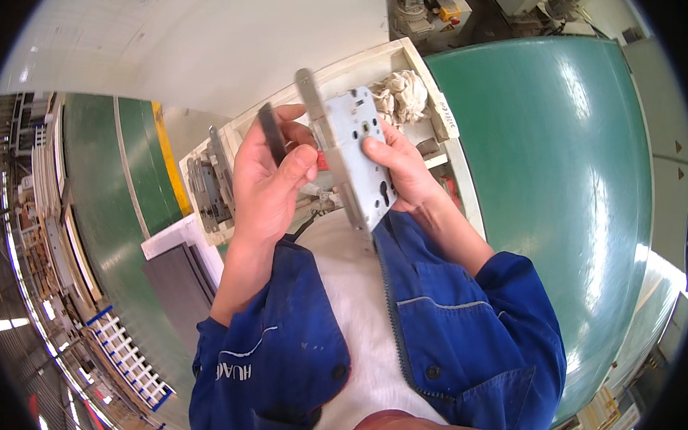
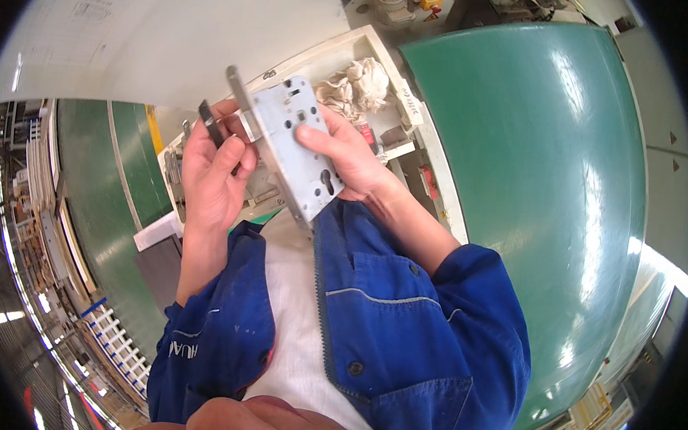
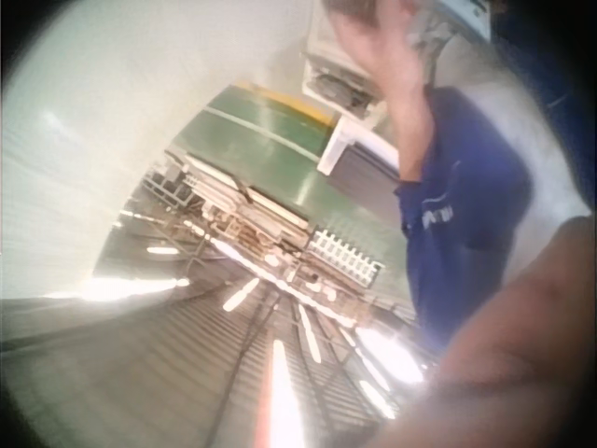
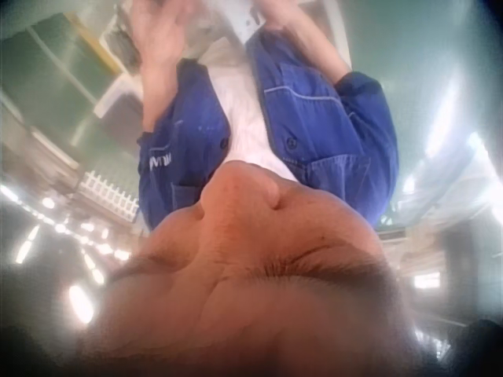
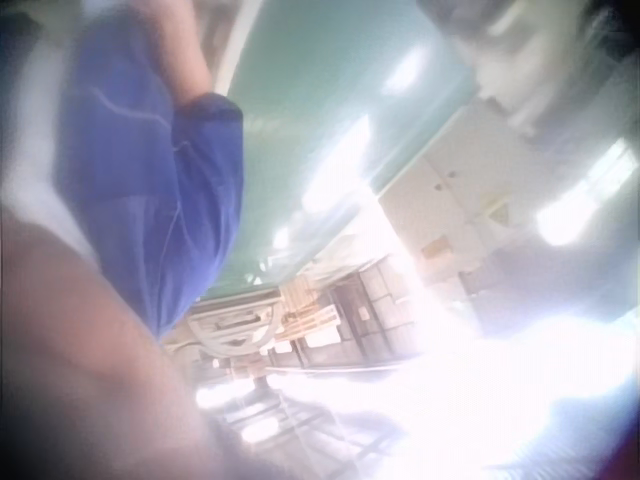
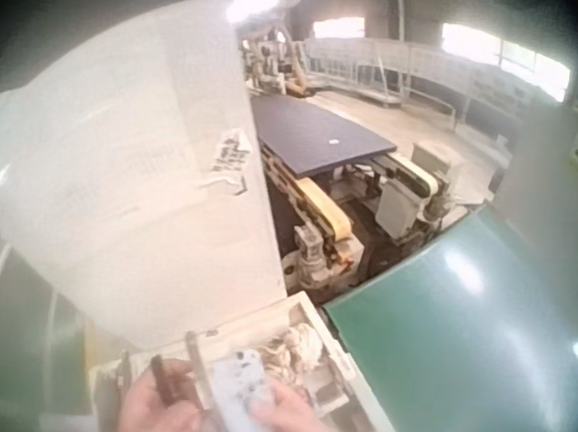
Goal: The person assembles small metal hardware components by hand, inserting pins and tabs into slots on metal plates, then placing the assembled units into a white tray. The person handles each piece individually, aligning and seating parts before moving to the next unit.
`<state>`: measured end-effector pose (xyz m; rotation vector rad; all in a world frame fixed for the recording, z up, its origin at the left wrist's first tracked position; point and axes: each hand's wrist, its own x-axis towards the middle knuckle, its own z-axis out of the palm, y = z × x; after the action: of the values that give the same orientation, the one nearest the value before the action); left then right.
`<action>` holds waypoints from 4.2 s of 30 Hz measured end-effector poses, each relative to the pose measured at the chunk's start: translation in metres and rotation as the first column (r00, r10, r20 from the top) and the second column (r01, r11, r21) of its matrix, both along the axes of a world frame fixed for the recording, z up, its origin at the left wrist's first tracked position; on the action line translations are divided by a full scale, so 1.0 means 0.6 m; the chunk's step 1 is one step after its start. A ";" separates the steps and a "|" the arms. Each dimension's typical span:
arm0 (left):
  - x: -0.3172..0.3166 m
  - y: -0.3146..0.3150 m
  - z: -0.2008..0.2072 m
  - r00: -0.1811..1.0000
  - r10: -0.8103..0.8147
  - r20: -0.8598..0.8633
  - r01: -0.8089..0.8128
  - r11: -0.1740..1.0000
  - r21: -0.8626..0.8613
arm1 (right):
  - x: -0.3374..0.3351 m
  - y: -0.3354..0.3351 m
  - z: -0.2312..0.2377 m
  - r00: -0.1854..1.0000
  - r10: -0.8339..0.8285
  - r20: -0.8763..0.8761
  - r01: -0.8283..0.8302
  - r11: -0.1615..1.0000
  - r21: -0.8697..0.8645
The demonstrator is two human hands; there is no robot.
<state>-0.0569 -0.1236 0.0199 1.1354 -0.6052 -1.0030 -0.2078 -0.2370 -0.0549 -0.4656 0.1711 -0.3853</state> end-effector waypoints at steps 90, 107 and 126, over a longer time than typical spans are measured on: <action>0.068 0.077 0.046 0.953 -0.011 0.302 0.022 0.999 -0.032 | 0.075 -0.016 0.157 0.954 0.150 -0.259 -0.283 0.736 -0.615; 0.025 0.085 0.099 0.880 0.054 0.471 -0.090 0.994 0.054 | 0.066 -0.029 0.117 0.967 0.250 -0.051 -0.241 0.829 -0.505; 0.045 0.083 0.075 0.979 0.083 0.189 -0.072 0.995 -0.065 | 0.061 -0.005 0.144 0.999 0.041 -0.003 -0.033 0.761 -0.648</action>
<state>-0.0302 -0.0738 0.0649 1.2032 -0.7334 -0.8106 -0.1712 -0.2400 0.0316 -1.1592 0.0080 -0.4038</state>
